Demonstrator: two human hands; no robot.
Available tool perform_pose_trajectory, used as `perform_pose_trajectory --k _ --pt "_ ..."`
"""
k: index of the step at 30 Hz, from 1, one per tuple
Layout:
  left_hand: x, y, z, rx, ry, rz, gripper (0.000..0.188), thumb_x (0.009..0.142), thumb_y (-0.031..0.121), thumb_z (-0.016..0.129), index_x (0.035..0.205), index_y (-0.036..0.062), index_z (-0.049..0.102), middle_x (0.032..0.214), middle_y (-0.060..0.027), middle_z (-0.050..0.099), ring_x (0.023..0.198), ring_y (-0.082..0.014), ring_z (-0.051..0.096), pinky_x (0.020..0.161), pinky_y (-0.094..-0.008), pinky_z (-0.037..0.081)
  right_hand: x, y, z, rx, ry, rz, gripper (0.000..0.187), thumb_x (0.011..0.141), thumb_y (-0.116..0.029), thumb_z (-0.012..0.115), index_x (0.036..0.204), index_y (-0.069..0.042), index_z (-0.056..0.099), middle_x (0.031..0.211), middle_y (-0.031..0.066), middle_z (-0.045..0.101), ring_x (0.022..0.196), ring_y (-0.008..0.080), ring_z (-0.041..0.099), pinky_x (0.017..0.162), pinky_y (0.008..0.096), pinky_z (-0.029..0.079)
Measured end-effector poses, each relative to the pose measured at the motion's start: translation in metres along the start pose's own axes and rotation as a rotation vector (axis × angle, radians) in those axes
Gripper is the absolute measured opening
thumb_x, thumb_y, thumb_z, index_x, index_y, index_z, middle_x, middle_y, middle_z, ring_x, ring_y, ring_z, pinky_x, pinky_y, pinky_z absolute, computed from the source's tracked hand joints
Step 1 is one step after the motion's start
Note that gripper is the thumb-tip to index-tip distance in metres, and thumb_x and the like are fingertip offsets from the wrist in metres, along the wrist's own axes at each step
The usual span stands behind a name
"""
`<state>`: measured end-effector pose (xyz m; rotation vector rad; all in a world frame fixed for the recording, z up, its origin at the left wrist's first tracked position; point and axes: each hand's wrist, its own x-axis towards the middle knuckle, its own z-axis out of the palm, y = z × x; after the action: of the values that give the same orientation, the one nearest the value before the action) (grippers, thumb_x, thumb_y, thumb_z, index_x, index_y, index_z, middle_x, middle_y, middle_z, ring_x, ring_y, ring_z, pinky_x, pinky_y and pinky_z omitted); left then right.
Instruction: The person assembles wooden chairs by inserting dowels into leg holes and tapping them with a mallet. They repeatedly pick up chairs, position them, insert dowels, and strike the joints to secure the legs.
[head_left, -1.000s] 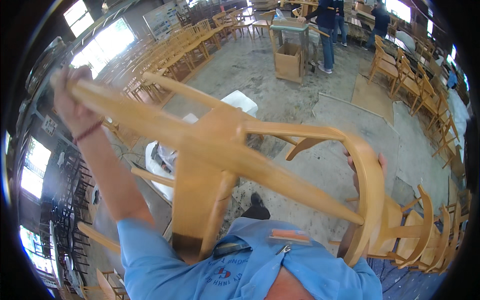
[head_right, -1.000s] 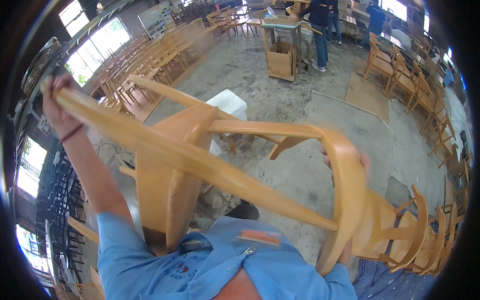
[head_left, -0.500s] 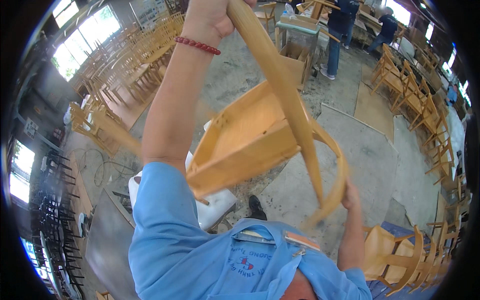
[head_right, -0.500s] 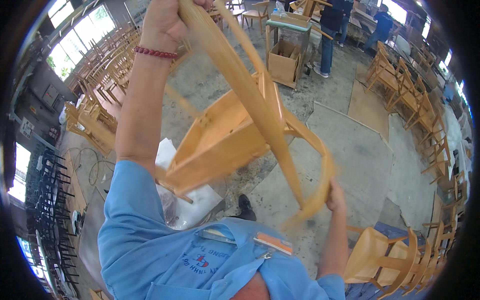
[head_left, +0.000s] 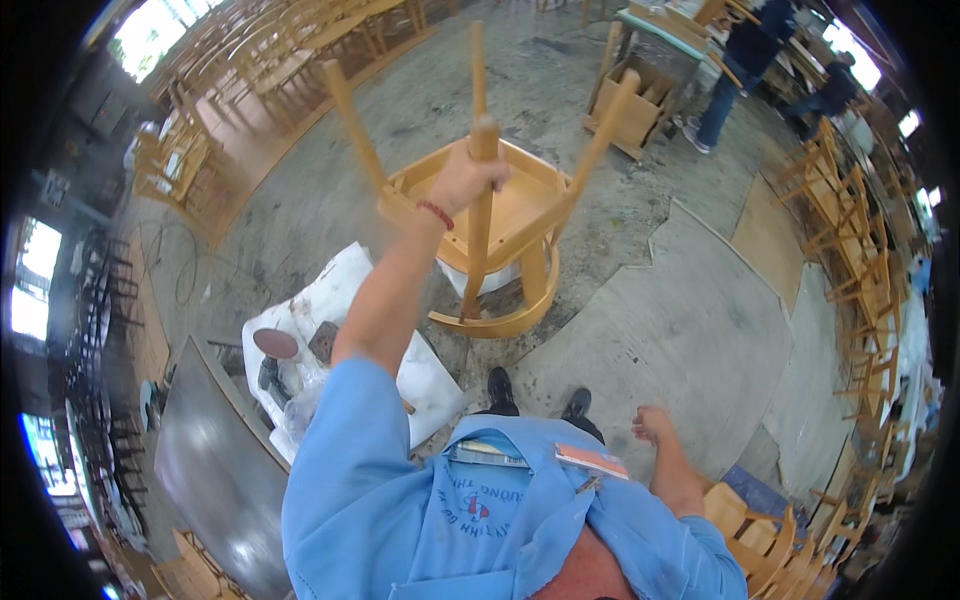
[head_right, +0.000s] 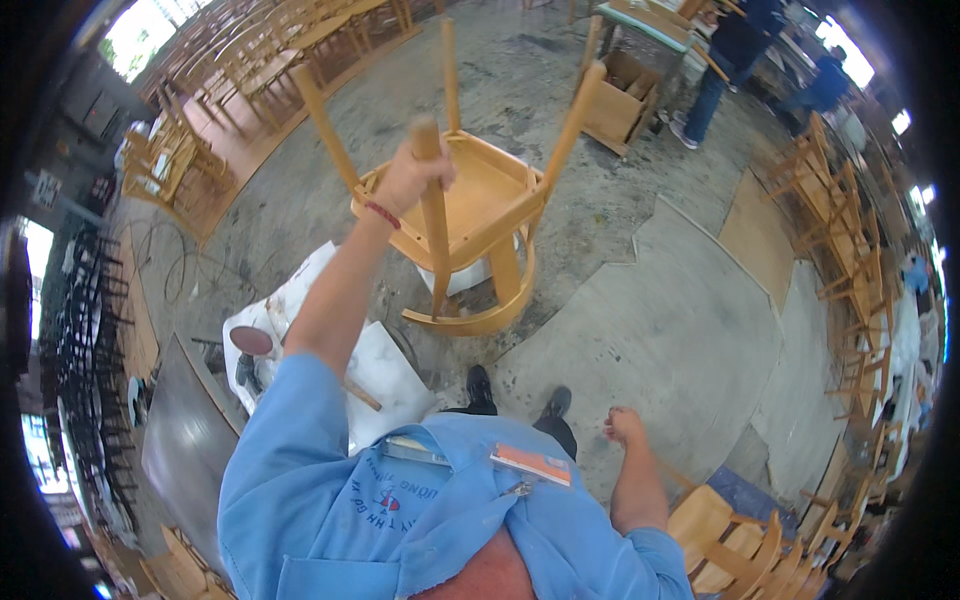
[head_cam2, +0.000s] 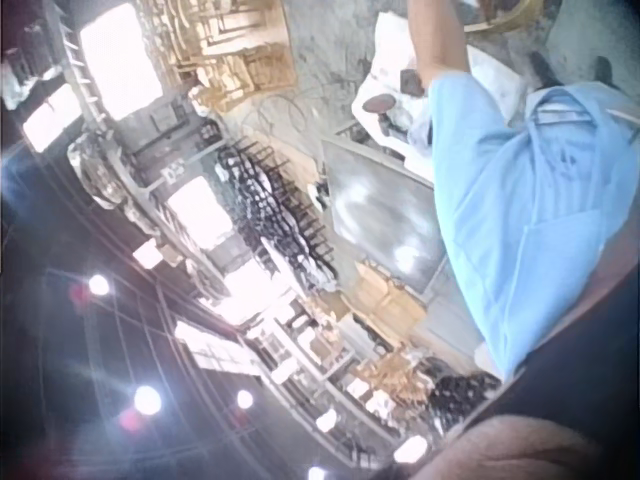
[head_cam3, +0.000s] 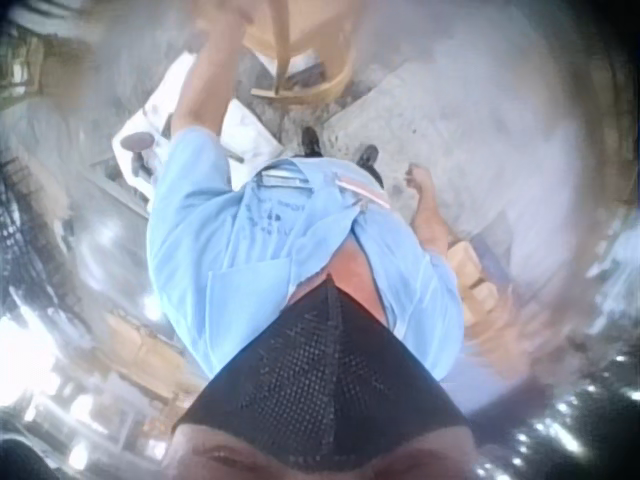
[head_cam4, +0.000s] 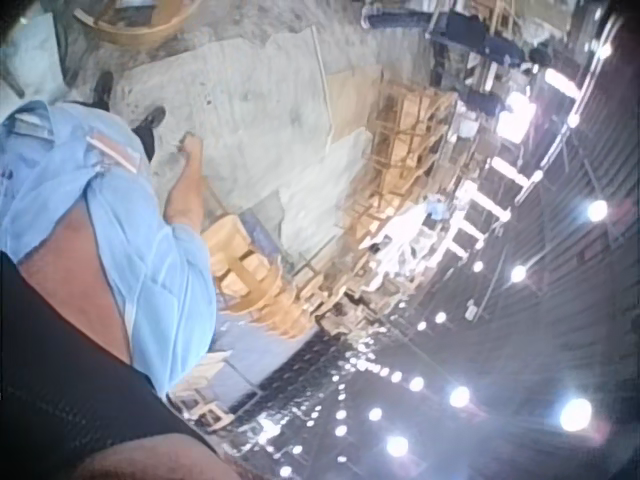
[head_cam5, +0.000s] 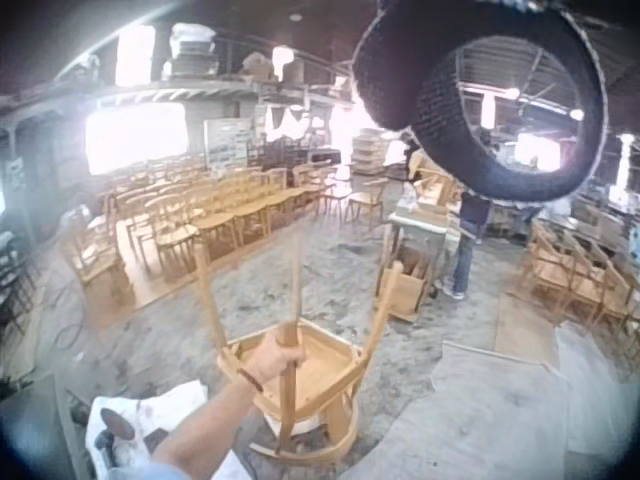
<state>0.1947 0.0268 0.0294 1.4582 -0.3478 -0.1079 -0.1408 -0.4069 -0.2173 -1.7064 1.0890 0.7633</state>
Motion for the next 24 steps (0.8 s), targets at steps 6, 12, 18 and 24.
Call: perform_pose_trajectory --k 6,12,18,24 --pt "-0.127 -0.105 -0.025 0.215 0.188 -0.153 0.017 0.072 -0.002 0.072 0.081 0.0052 0.059 0.077 0.0014 0.06 0.074 -0.0094 0.057 0.068 -0.0249 0.048 0.031 -0.025 0.005 -0.181 -0.136 0.107 0.027 0.09 -0.019 0.052 0.11 -0.002 0.059 0.093 0.0156 0.063 0.07 0.0282 0.063 0.055 0.0389 0.052" --pt "-0.182 -0.121 0.012 0.151 0.65 -0.165 0.021 0.076 -0.003 0.069 0.092 0.0058 0.058 0.091 -0.0006 0.062 0.08 -0.0085 0.057 0.072 -0.0242 0.049 0.128 -0.203 0.006 -0.403 -0.329 -0.218 0.035 0.084 -0.019 0.055 0.115 -0.003 0.058 0.097 0.0135 0.063 0.076 0.0235 0.063 0.058 0.0344 0.052" --pt "-0.198 -0.122 0.063 0.57 1.076 -0.334 0.036 0.083 0.011 0.065 0.117 0.0035 0.058 0.107 -0.01 0.065 0.095 -0.0191 0.061 0.084 -0.0318 0.05 0.142 -0.376 0.05 -0.428 -0.401 -0.556 0.053 0.085 -0.022 0.054 0.135 -0.005 0.048 0.107 0.0115 0.061 0.083 0.0217 0.062 0.067 0.035 0.051" --pt "-0.322 -0.129 0.109 0.592 1.688 -0.566 0.025 0.083 0.012 0.063 0.105 0.0004 0.064 0.098 -0.0128 0.068 0.086 -0.022 0.065 0.077 -0.0333 0.051 0.152 -0.354 0.081 -0.584 -0.527 -0.517 0.016 0.086 -0.015 0.049 0.091 -0.004 0.06 0.084 0.0109 0.063 0.066 0.0221 0.061 0.053 0.0363 0.049"
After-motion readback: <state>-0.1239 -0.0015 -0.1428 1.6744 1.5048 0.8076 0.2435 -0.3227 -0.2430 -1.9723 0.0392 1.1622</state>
